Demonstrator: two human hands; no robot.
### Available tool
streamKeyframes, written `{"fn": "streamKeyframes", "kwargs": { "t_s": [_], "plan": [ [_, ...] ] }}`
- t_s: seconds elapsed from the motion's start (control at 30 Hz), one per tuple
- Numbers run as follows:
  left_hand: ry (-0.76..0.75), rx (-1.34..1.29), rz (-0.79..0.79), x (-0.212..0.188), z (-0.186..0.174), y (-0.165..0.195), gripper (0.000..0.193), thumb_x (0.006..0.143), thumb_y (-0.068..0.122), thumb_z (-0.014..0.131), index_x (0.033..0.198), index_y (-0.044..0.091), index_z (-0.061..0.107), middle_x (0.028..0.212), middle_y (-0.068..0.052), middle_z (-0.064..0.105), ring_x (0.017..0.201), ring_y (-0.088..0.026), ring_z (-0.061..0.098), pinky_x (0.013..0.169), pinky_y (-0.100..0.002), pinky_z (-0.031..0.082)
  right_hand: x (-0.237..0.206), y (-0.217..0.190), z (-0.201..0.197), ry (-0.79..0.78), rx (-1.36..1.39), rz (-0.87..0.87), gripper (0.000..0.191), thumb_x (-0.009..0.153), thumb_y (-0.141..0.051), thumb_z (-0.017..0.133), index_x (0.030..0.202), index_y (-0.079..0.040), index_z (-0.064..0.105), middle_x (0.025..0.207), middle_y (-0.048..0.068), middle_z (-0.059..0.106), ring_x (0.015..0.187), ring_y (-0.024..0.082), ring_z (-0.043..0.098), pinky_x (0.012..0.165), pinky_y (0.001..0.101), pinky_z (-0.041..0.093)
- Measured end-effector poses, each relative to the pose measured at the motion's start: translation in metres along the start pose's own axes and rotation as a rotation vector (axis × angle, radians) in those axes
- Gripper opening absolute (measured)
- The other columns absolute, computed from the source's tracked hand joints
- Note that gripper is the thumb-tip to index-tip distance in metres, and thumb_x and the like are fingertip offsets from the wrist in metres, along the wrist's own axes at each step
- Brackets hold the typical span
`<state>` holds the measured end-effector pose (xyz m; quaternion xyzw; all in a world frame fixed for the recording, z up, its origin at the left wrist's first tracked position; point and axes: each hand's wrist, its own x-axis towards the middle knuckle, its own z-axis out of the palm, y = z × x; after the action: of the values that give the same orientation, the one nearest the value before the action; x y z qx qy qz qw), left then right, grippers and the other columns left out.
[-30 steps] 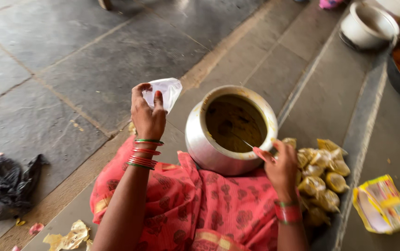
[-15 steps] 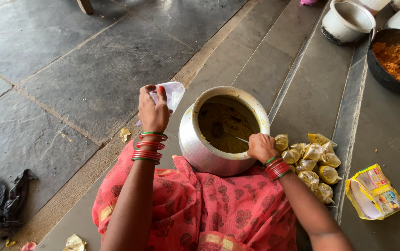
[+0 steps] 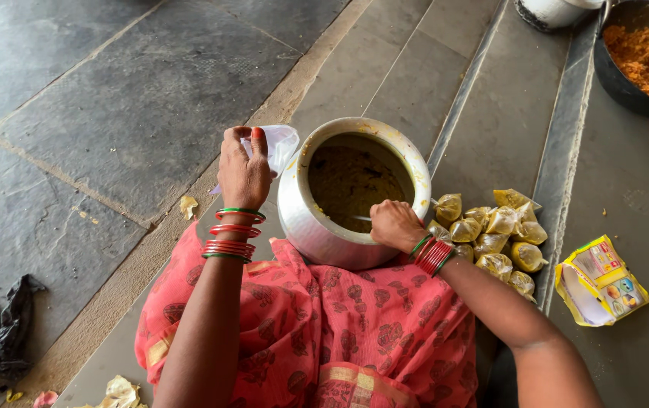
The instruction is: The person sits on the floor and fills small clear plastic bags with a yellow cooked food mixture from a large pot using a long-handled ladle. She opens each bag, spoons the mixture in, ties the bag closed, and places the finished bags in a pile beside her, repeating the cycle.
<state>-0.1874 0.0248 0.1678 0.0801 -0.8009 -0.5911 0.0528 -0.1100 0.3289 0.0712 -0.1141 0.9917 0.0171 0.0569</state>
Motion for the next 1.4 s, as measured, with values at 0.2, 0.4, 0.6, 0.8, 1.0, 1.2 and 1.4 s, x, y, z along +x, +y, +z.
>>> {"fn": "streamKeyframes", "kwargs": {
  "t_s": [0.2,0.4,0.6,0.8,1.0,1.2,1.4],
  "plan": [
    [0.055,0.117,0.188,0.001,0.007,-0.003,0.049,0.107,0.050,0.049,0.122,0.004,0.059,0.114,-0.015,0.067,0.077,-0.026,0.074,0.075,-0.039,0.056,-0.021,0.027,-0.030,-0.140,0.420,-0.070,0.023,0.076,-0.021,0.065,0.069,-0.002,0.075,0.061,0.019,0.068,0.054,0.031,0.066,0.056,0.0434,0.052],
    [-0.036,0.045,0.079,-0.001,0.017,0.001,0.053,0.102,0.053,0.047,0.120,0.005,0.057,0.115,-0.014,0.063,0.067,-0.024,0.074,0.067,-0.037,0.058,-0.101,0.052,-0.053,-0.187,0.896,0.399,0.024,0.087,-0.018,0.070,0.068,-0.004,0.077,0.052,0.002,0.067,0.042,0.008,0.057,0.041,0.0276,0.043],
    [-0.085,0.000,0.113,-0.006,0.031,0.007,0.056,0.103,0.055,0.047,0.122,0.003,0.057,0.118,-0.014,0.063,0.062,-0.023,0.075,0.072,-0.036,0.056,-0.165,0.070,-0.043,-0.106,1.215,0.592,0.024,0.092,-0.019,0.073,0.087,0.002,0.081,0.060,0.001,0.066,0.047,0.006,0.051,0.042,0.0231,0.037],
    [-0.083,-0.071,0.291,-0.010,0.056,0.001,0.057,0.103,0.052,0.056,0.130,0.001,0.055,0.129,-0.019,0.059,0.094,-0.024,0.072,0.074,-0.035,0.061,-0.200,0.081,-0.049,-0.013,1.320,0.666,0.025,0.090,-0.017,0.071,0.102,0.003,0.079,0.066,0.001,0.069,0.050,0.005,0.052,0.041,0.0214,0.037],
    [-0.063,0.121,0.356,-0.012,0.075,-0.003,0.056,0.095,0.040,0.073,0.134,0.006,0.051,0.129,-0.018,0.060,0.111,-0.037,0.065,0.090,-0.044,0.052,-0.217,0.093,-0.082,0.057,1.344,0.638,0.026,0.092,-0.018,0.071,0.103,0.004,0.079,0.067,0.002,0.067,0.051,0.006,0.052,0.042,0.0215,0.037],
    [-0.210,0.105,0.218,-0.012,0.090,-0.018,0.064,0.079,0.012,0.069,0.138,0.009,0.044,0.139,-0.017,0.053,0.111,-0.037,0.065,0.093,-0.044,0.052,-0.227,0.102,-0.113,0.112,1.391,0.611,0.026,0.092,-0.014,0.071,0.106,0.006,0.078,0.069,0.004,0.068,0.052,0.006,0.053,0.043,0.0222,0.040],
    [-0.221,0.149,0.376,-0.012,0.114,-0.034,0.065,0.071,0.004,0.067,0.133,0.005,0.047,0.133,-0.019,0.056,0.126,-0.039,0.056,0.103,-0.044,0.048,-0.221,0.096,-0.147,0.175,1.314,0.627,0.030,0.090,-0.013,0.071,0.113,0.006,0.077,0.070,0.005,0.068,0.053,0.007,0.053,0.043,0.0225,0.039]
  ]
}}
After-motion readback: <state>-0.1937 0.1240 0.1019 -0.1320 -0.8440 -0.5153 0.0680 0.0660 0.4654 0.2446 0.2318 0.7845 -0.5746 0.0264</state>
